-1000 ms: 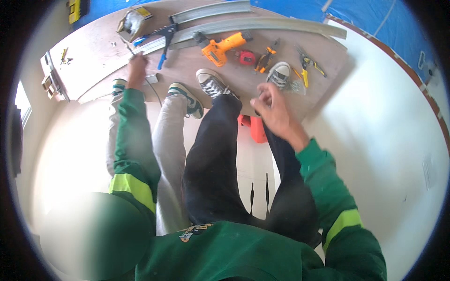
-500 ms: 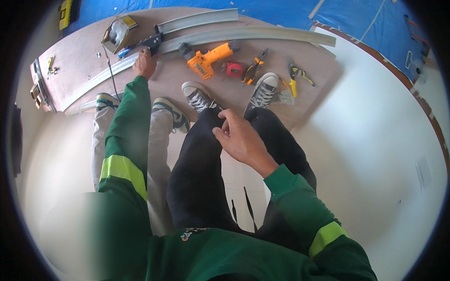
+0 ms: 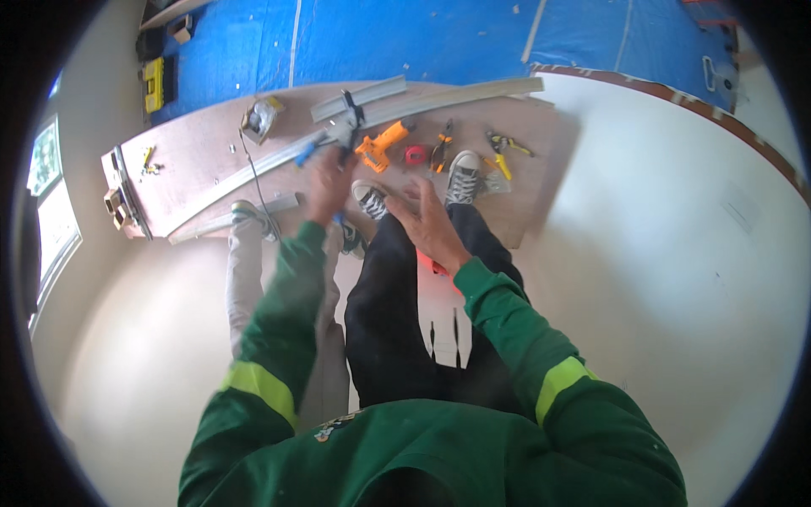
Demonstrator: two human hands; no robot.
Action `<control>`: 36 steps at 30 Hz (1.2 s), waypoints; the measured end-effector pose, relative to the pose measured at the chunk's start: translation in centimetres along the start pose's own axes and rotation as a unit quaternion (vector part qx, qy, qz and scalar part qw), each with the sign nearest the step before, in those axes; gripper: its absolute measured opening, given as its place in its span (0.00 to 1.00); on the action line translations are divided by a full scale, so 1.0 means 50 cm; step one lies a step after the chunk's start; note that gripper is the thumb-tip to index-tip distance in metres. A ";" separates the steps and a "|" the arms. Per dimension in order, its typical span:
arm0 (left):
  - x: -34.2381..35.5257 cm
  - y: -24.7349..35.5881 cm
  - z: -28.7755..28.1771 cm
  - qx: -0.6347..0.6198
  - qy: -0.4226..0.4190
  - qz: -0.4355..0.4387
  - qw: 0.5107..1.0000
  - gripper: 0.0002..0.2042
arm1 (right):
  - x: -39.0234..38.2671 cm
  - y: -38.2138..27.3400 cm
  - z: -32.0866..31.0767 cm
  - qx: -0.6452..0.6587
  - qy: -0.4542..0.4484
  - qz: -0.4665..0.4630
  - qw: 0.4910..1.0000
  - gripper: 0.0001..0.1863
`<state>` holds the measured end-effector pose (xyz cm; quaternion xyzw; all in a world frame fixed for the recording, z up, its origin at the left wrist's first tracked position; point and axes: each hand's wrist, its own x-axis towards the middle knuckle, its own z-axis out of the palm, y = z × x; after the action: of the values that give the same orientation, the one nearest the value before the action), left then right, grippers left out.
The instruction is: The person uses a cordless drill to fasten metal ceiling tracks to the ceiling, then switches to a manual rivet gun to secure additional points, and later uses a corded drill to continue fastening. The work occurs in a room with blue floor protection and construction materials.
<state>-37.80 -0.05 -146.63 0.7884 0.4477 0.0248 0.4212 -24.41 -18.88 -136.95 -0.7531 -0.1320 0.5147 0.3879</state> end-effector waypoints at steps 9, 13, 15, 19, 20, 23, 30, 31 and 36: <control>-0.239 0.556 -0.068 -0.139 -0.132 0.182 0.964 0.19 | -0.166 -0.209 -0.285 0.128 0.127 0.103 0.978 0.15; -0.250 0.675 -0.197 -0.010 -0.059 0.165 0.984 0.29 | -0.292 -0.273 -0.418 0.205 0.093 0.026 0.974 0.15; -0.242 0.724 -0.250 0.110 -0.027 0.160 0.981 0.34 | -0.340 -0.317 -0.448 0.298 0.047 -0.002 0.953 0.17; -0.268 0.832 -0.273 0.014 -0.195 0.056 0.979 0.32 | -0.386 -0.404 -0.437 0.266 0.111 -0.079 0.954 0.22; -0.286 0.857 -0.269 -0.006 -0.180 0.071 0.981 0.30 | -0.390 -0.420 -0.433 0.240 0.177 -0.089 0.950 0.23; -0.310 0.905 -0.292 -0.028 -0.186 0.052 0.981 0.28 | -0.420 -0.452 -0.459 0.171 0.221 -0.061 0.958 0.25; -0.390 1.004 -0.303 -0.020 -0.212 0.144 0.966 0.30 | -0.523 -0.474 -0.472 0.437 0.217 -0.039 0.872 0.23; -0.392 1.006 -0.301 -0.018 -0.180 0.155 0.971 0.30 | -0.534 -0.478 -0.468 0.409 0.220 -0.052 0.884 0.21; -0.286 0.911 -0.433 -0.125 -0.174 0.214 0.953 0.24 | -0.610 -0.519 -0.496 0.333 0.130 -0.082 0.930 0.18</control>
<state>-24.16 -7.68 -96.56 0.7988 0.1815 0.0331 0.5726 -10.69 -30.99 -93.53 -0.6276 0.0371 0.3933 0.6708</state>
